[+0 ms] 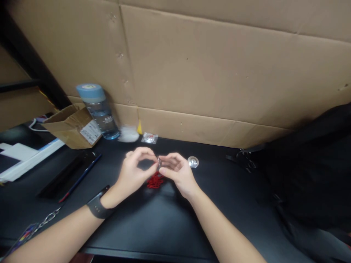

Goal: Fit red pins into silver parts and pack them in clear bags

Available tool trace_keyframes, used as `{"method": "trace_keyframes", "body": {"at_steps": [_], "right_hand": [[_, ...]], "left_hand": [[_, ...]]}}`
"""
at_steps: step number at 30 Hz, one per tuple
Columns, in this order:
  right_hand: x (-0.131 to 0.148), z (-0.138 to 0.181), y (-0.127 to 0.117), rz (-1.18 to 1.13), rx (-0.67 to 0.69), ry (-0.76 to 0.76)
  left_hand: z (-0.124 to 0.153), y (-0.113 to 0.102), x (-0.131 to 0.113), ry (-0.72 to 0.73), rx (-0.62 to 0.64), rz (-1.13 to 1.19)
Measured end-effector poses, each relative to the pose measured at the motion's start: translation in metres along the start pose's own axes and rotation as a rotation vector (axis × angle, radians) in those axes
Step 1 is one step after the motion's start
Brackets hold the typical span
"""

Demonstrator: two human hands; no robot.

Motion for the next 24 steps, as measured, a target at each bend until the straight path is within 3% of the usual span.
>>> {"method": "trace_keyframes", "body": {"at_steps": [9, 18, 24], "right_hand": [[0.0004, 0.0006, 0.0009, -0.045, -0.035, -0.021], [0.0056, 0.0013, 0.0028, -0.095, -0.049, 0.026], [0.0060, 0.0016, 0.0021, -0.108, -0.022, 0.037]], "left_hand": [[0.0006, 0.0064, 0.0042, -0.094, 0.010, 0.116], [0.0047, 0.0085, 0.0039, -0.116, -0.038, 0.313], [0.0039, 0.0077, 0.0030, -0.103, -0.006, 0.376]]}}
Point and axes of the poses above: each hand's wrist, its own z-axis away from the middle knuckle, its own y-axis out of the palm, x = y × z, the point moved 1 cm from there along -z, towards the middle knuckle, and after that the axes turned 4 degrees about y, right-handed, at the moved point
